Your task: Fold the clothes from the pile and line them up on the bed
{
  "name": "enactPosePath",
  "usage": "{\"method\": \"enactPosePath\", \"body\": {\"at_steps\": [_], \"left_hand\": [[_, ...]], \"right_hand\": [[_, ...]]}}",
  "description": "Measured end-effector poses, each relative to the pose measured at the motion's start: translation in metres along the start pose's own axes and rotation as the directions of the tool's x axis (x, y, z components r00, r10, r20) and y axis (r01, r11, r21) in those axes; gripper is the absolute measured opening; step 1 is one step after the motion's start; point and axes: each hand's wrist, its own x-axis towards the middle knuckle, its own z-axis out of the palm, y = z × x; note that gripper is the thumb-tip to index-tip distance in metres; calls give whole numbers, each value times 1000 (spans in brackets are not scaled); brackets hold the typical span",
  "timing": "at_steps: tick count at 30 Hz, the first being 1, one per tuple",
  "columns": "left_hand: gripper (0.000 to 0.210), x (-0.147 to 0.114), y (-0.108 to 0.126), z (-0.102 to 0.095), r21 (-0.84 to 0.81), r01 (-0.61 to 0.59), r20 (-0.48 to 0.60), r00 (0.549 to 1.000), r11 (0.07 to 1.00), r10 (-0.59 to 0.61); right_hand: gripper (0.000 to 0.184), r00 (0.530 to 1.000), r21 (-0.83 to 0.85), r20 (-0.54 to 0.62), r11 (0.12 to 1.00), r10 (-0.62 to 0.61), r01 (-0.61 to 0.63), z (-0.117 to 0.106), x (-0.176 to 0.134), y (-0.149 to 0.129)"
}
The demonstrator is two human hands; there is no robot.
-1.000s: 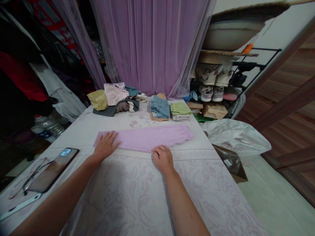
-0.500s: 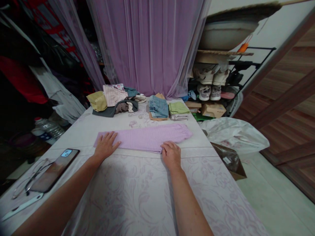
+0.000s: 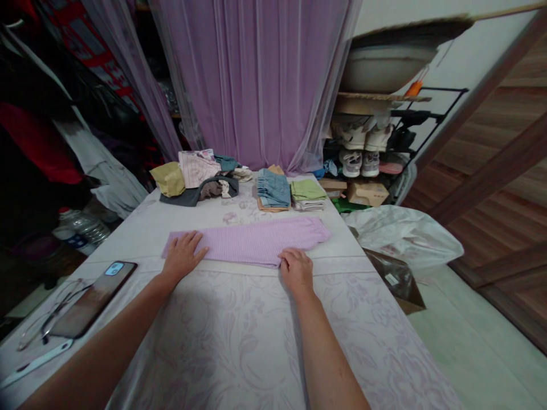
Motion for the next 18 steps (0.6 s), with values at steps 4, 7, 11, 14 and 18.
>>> {"method": "enactPosePath", "body": {"at_steps": [4,7,11,14,18], "left_hand": [[41,-1,14,-1,-127,-117,-56,992,985,110],[37,-2,45,1,-240,-247,-83,969,939,234],[31,-3,107,-1,-370,-439,-105,895,819,433],[31,-1,148,-6,-445,-504,-116,852,741,510],[37,1,179,-5,-482,-460,-47,863,745,502]], "right_hand": [[26,999,70,-3,997,-33,33,-2,1,7],[26,999,126,-18,992,-28,30,-5,5,15],[27,997,145,-76,989,4,7,-12,11,28],[27,991,113,-122,993,51,-37,-17,15,41],[30,936,22,-283,977,210,-213,-25,22,66]]}}
